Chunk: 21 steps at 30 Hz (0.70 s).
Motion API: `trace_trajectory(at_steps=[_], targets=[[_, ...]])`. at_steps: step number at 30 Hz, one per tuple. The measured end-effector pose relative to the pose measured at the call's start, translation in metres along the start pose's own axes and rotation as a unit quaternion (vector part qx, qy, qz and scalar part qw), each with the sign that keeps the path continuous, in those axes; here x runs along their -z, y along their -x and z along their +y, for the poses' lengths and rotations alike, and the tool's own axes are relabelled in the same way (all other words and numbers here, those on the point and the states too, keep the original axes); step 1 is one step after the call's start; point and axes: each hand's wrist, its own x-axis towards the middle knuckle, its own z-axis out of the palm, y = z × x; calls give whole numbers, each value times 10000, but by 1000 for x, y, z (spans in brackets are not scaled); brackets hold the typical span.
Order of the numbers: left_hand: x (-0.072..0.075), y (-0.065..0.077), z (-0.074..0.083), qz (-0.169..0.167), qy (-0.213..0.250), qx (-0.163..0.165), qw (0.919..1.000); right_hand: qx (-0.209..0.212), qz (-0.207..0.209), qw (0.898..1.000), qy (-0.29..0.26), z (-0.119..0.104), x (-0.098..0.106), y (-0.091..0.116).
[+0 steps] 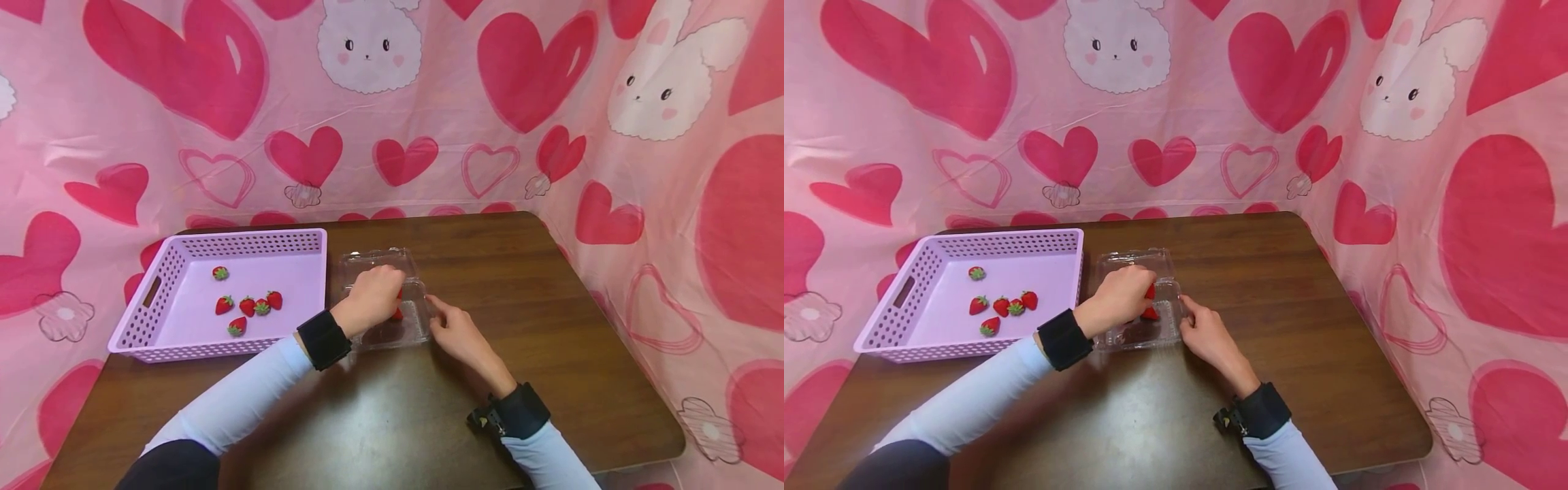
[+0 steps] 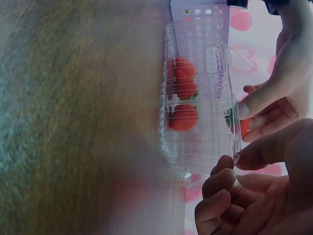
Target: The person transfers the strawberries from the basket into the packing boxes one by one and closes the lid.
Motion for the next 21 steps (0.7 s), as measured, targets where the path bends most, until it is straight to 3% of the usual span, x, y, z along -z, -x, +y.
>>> trace_trajectory(at_steps=[7, 21], targets=[[-6, -6, 3, -241, 320, -9, 9992, 20, 37, 10000, 12, 1, 0, 0], [-20, -15, 5, -212, 160, -167, 9995, 55, 77, 9999, 57, 1, -1, 0]])
